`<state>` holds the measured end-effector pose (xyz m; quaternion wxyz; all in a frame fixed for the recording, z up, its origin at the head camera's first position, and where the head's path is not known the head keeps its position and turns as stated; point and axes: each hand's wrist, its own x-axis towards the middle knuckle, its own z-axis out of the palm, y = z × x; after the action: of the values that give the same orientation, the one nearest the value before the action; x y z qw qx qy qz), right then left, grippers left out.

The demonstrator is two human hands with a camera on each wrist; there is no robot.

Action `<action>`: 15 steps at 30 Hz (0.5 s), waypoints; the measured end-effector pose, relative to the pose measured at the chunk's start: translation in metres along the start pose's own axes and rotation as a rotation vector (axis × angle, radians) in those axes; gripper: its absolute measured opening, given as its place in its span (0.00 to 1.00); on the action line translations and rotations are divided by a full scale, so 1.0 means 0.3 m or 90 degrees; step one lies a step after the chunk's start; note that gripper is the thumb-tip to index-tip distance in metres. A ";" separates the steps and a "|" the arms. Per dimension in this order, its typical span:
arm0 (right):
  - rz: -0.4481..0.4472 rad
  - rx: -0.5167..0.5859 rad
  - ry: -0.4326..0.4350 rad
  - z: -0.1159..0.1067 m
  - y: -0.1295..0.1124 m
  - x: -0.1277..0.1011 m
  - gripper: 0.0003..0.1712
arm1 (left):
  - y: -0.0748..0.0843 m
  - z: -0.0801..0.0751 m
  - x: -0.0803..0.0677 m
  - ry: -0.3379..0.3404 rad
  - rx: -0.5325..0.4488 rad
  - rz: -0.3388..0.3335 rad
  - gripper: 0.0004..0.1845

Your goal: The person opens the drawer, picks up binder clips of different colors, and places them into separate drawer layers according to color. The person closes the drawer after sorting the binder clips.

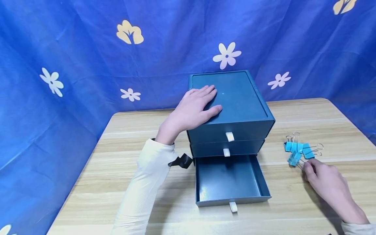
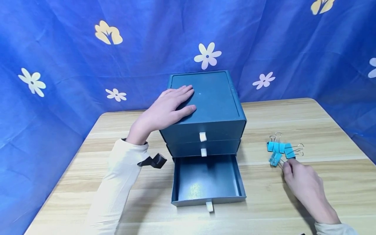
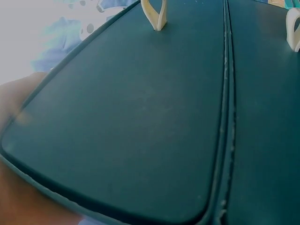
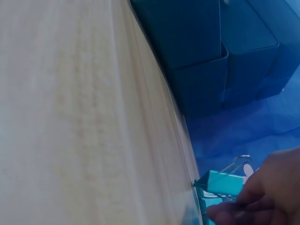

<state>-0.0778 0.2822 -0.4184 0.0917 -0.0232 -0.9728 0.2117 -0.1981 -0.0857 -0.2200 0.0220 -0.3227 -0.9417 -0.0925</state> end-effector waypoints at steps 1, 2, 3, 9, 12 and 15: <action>0.004 0.005 0.010 -0.002 -0.001 -0.001 0.14 | 0.000 0.000 0.000 0.000 0.001 0.000 0.34; 0.005 0.010 0.022 -0.003 -0.003 -0.002 0.14 | 0.001 -0.001 0.000 0.000 0.001 -0.001 0.34; 0.006 0.014 0.031 -0.005 -0.005 -0.003 0.14 | 0.001 -0.001 0.001 -0.001 0.001 -0.001 0.34; 0.006 0.036 0.060 -0.013 -0.027 -0.007 0.18 | 0.001 -0.001 0.002 -0.001 0.001 0.001 0.34; -0.001 0.045 0.066 -0.017 -0.037 -0.007 0.18 | 0.000 -0.001 0.000 0.000 -0.001 0.001 0.34; -0.013 0.051 0.072 -0.021 -0.044 -0.005 0.18 | -0.001 -0.001 -0.002 0.001 -0.002 -0.001 0.34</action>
<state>-0.0753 0.2727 -0.4074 0.1492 -0.0217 -0.9570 0.2477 -0.1979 -0.0862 -0.2199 0.0222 -0.3222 -0.9417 -0.0943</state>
